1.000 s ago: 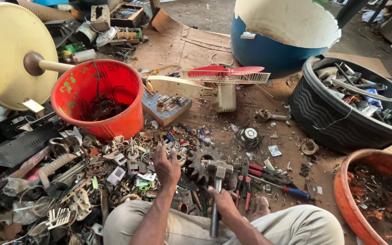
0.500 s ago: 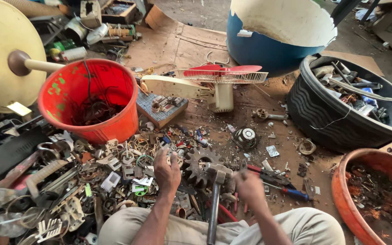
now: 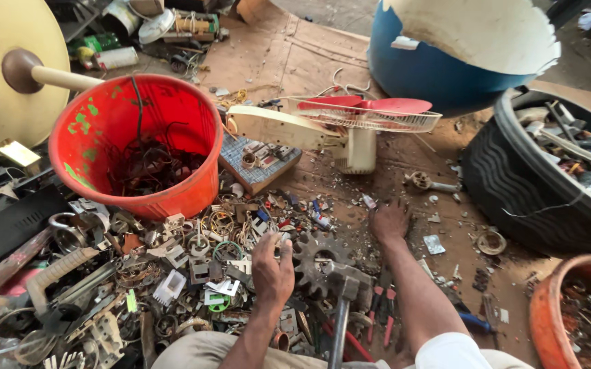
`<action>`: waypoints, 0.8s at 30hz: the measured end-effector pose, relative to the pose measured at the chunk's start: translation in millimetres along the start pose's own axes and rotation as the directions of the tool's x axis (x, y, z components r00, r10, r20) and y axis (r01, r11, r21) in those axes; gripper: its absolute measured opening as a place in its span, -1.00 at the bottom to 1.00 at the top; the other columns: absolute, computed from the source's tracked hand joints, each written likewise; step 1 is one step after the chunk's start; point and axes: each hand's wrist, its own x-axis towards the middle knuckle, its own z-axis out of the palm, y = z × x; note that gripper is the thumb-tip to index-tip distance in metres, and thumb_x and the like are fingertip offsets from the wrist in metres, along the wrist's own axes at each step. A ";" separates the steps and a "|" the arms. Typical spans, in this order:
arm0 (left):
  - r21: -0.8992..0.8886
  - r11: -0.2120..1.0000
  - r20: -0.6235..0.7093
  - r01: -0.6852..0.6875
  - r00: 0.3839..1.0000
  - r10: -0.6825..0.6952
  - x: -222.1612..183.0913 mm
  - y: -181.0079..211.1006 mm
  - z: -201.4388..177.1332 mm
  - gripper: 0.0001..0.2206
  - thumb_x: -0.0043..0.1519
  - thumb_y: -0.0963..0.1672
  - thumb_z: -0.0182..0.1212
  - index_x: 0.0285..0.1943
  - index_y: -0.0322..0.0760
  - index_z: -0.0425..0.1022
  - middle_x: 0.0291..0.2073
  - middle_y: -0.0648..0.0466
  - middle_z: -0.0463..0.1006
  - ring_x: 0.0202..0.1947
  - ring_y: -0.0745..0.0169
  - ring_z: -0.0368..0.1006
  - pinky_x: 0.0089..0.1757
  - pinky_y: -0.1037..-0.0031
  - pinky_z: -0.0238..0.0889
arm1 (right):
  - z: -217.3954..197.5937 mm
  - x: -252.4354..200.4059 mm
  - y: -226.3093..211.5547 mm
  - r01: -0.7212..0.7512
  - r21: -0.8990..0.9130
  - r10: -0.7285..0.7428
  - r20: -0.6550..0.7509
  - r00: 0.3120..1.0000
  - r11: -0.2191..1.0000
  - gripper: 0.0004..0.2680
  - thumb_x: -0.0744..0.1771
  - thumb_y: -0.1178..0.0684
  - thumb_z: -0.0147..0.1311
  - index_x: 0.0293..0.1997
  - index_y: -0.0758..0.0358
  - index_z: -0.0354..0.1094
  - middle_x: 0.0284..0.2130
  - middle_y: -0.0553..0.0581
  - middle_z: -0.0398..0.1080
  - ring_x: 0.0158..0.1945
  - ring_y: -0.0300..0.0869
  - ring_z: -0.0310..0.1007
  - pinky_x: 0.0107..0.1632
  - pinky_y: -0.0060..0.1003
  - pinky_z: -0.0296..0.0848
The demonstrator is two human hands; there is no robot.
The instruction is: The person sits on the ground and uses a hammer to strike a metal gear-like component, breaking it apart. They then use pliers to pull and separate wires and small metal pieces from the debris. The person continues to hammer and manipulate various scrap metal parts, sorting them into piles.
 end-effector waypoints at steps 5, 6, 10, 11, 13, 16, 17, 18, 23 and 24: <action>0.006 1.000 0.020 -0.010 1.000 0.010 1.8 -3.2 5.8 -0.64 0.31 -0.04 0.17 0.07 -0.48 0.53 0.10 -0.30 0.54 0.19 -0.25 0.40 0.17 0.09 0.24 | 31.0 11.4 -1.7 -0.052 -0.106 0.067 0.151 0.986 0.993 -0.62 0.38 -0.26 -0.06 0.06 0.24 0.53 0.36 0.25 0.19 0.43 0.16 0.04 0.42 0.30 -0.14; 0.007 1.000 0.027 -0.012 1.000 0.012 1.1 -4.2 6.9 -0.64 0.31 -0.04 0.17 0.07 -0.48 0.54 0.10 -0.29 0.54 0.19 -0.25 0.40 0.17 0.09 0.24 | 33.3 9.7 -1.1 -0.064 -0.087 0.075 0.130 0.989 0.994 -0.62 0.39 -0.26 -0.07 0.08 0.24 0.52 0.36 0.26 0.20 0.43 0.17 0.06 0.43 0.30 -0.14; 0.009 1.000 0.032 -0.011 0.999 0.011 -0.7 -7.4 9.1 -0.64 0.32 -0.04 0.17 0.09 -0.47 0.53 0.11 -0.29 0.54 0.20 -0.23 0.41 0.18 0.11 0.26 | 24.0 5.2 -4.2 -0.077 -0.013 0.077 0.066 0.995 0.997 -0.61 0.36 -0.25 -0.02 0.11 0.26 0.50 0.27 0.22 0.26 0.40 0.10 0.09 0.41 0.25 -0.12; 0.010 1.000 0.036 -0.002 0.999 0.002 -1.8 -8.6 9.2 -0.64 0.32 -0.04 0.16 0.08 -0.46 0.54 0.10 -0.28 0.54 0.20 -0.22 0.41 0.19 0.11 0.26 | 18.3 -0.2 -5.2 -0.071 0.017 0.070 0.049 0.996 0.997 -0.62 0.37 -0.25 -0.02 0.10 0.25 0.50 0.25 0.22 0.28 0.40 0.11 0.09 0.42 0.22 -0.11; 0.012 1.000 0.046 0.007 0.999 -0.007 1.2 -10.2 11.6 -0.65 0.33 -0.03 0.16 0.08 -0.45 0.54 0.11 -0.29 0.54 0.21 -0.22 0.41 0.18 0.10 0.26 | 4.4 -1.8 -7.8 -0.030 0.101 0.033 -0.032 0.999 0.994 -0.65 0.37 -0.22 0.00 0.06 0.24 0.52 0.20 0.25 0.29 0.38 0.13 0.11 0.41 0.18 -0.07; 0.019 0.999 0.064 0.036 0.997 -0.037 -0.3 -11.4 12.4 -0.66 0.33 -0.03 0.15 0.07 -0.43 0.56 0.12 -0.29 0.53 0.21 -0.22 0.40 0.17 0.10 0.26 | -9.7 -7.8 -16.9 0.066 0.257 -0.029 -0.146 0.989 0.964 -0.70 0.37 -0.17 0.02 -0.01 0.23 0.55 0.13 0.31 0.31 0.31 0.13 0.18 0.36 0.13 0.04; 0.018 0.999 0.066 0.048 0.997 -0.049 0.3 -10.4 11.9 -0.66 0.33 -0.03 0.15 0.06 -0.42 0.56 0.11 -0.28 0.54 0.20 -0.21 0.41 0.16 0.11 0.27 | -12.4 -9.3 -24.2 0.081 0.312 -0.036 -0.147 0.988 0.947 -0.72 0.39 -0.15 0.02 -0.01 0.22 0.55 0.13 0.30 0.33 0.31 0.12 0.21 0.36 0.09 0.12; 0.016 0.998 0.067 0.060 0.996 -0.061 1.2 -8.7 11.0 -0.66 0.32 -0.03 0.15 0.05 -0.42 0.56 0.10 -0.27 0.55 0.20 -0.20 0.42 0.16 0.11 0.28 | -15.9 -11.4 -31.4 0.096 0.365 -0.044 -0.150 0.988 0.926 -0.74 0.42 -0.14 0.03 -0.01 0.21 0.56 0.13 0.29 0.34 0.30 0.11 0.24 0.36 0.04 0.20; 0.001 1.000 0.005 0.031 1.000 -0.031 5.6 2.0 0.2 -0.67 0.31 -0.05 0.17 0.03 -0.47 0.56 0.06 -0.26 0.57 0.14 -0.21 0.46 0.14 0.11 0.29 | -40.6 -27.4 -76.3 0.189 0.678 -0.242 -0.017 0.970 0.710 -0.78 0.33 -0.04 0.15 -0.07 0.26 0.57 0.15 0.29 0.36 0.24 0.07 0.31 0.28 -0.05 0.34; -0.001 1.000 -0.006 0.024 1.000 -0.024 5.6 3.2 -2.1 -0.68 0.29 -0.06 0.18 0.01 -0.47 0.57 0.05 -0.25 0.59 0.13 -0.20 0.47 0.14 0.11 0.29 | -45.2 -28.6 -82.9 0.204 0.695 -0.298 0.015 0.955 0.689 -0.79 0.34 -0.04 0.18 -0.06 0.28 0.57 0.16 0.29 0.37 0.25 0.08 0.30 0.28 -0.02 0.31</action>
